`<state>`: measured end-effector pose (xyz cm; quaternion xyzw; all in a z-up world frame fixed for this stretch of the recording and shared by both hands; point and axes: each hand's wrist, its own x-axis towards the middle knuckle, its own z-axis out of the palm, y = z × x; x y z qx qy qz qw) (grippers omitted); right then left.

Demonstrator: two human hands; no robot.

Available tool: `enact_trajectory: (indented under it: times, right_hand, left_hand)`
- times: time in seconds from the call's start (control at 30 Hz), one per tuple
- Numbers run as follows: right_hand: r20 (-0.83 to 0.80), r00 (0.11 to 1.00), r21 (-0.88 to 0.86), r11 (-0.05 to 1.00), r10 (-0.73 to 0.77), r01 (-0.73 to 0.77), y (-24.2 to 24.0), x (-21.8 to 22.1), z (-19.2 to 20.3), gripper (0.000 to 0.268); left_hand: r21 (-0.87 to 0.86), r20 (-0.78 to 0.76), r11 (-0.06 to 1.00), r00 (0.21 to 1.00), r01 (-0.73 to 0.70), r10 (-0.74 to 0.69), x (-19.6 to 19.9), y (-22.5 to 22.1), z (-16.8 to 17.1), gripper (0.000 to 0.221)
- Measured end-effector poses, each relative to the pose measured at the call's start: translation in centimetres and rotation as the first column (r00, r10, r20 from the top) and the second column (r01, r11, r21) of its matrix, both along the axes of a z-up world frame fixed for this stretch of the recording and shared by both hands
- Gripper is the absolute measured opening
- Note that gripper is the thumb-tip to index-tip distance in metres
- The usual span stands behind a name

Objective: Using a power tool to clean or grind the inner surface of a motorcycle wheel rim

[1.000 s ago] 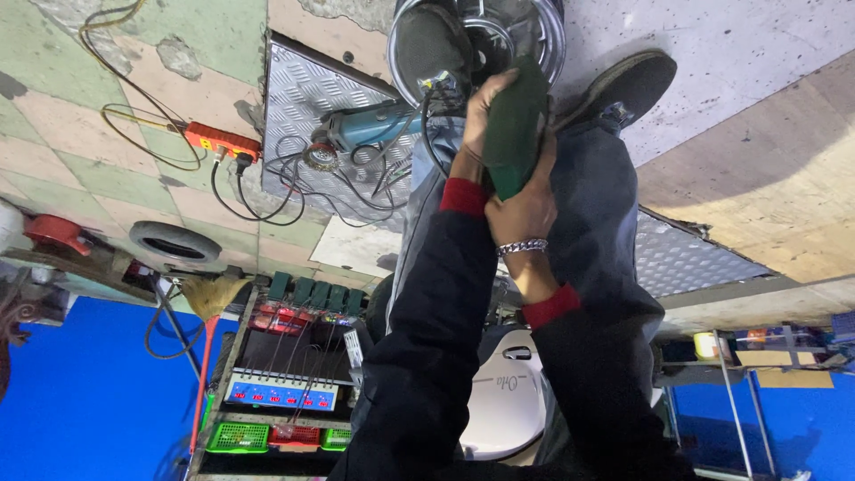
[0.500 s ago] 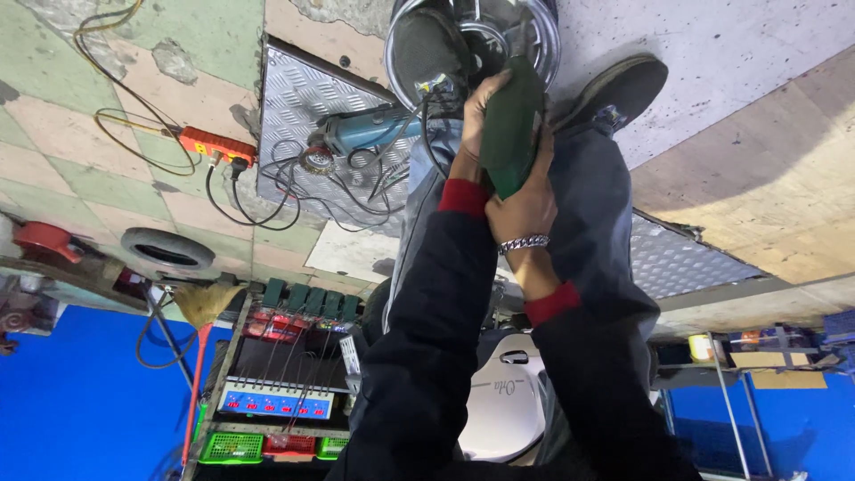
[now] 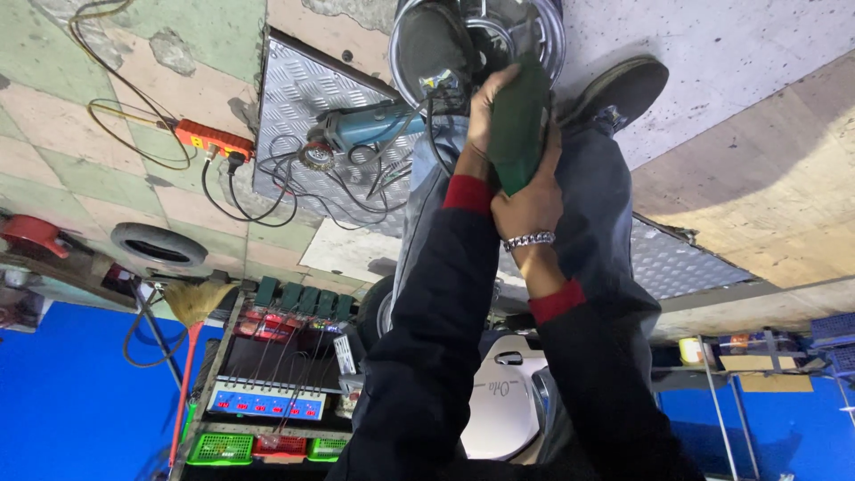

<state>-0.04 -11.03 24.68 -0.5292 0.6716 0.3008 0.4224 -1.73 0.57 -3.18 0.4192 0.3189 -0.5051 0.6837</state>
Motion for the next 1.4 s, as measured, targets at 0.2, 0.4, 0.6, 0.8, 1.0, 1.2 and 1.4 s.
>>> enact_trajectory:
  times: [0.2, 0.4, 0.6, 0.8, 1.0, 1.2, 1.4]
  right_hand:
    - [0.01, 1.0, 0.068, 0.998, -0.014, 0.013, -1.4, -0.7, 0.1, 0.107]
    - [0.111, 0.993, 0.132, 0.991, -0.036, 0.021, -1.9, -0.9, -0.1, 0.097]
    - [0.305, 0.936, 0.057, 0.984, -0.176, 0.167, -2.0, -4.2, -3.7, 0.089]
    - [0.313, 0.907, 0.178, 0.955, -0.283, 0.236, -3.0, -3.3, -4.2, 0.097]
    - [0.389, 0.907, 0.076, 0.987, -0.159, 0.141, -2.6, -3.3, -4.3, 0.097]
    - [0.384, 0.897, 0.121, 0.975, -0.22, 0.188, -3.4, -1.6, -3.2, 0.085]
    - [0.345, 0.905, 0.134, 0.968, -0.248, 0.214, -3.6, -1.4, -3.8, 0.091]
  left_hand:
    - [-0.023, -0.495, 0.999, 0.868, -0.048, 0.03, 5.5, -7.6, 10.8, 0.035]
    - [0.121, 0.173, 0.991, 0.982, 0.062, -0.082, 1.4, -0.1, 3.7, 0.025]
    - [0.429, 0.004, 0.868, 0.961, 0.25, -0.278, 5.2, -7.6, 8.7, 0.033]
    - [0.644, -0.285, 0.643, 0.91, 0.415, -0.301, 11.1, -14.5, 16.9, 0.059]
    - [0.581, -0.094, 0.712, 0.902, 0.393, -0.422, 7.5, -8.5, 9.1, 0.035]
    - [0.571, -0.206, 0.736, 0.931, 0.364, -0.301, 10.6, -11.3, 13.3, 0.054]
    - [0.661, -0.237, 0.626, 0.907, 0.413, -0.348, 10.5, -11.6, 11.9, 0.056]
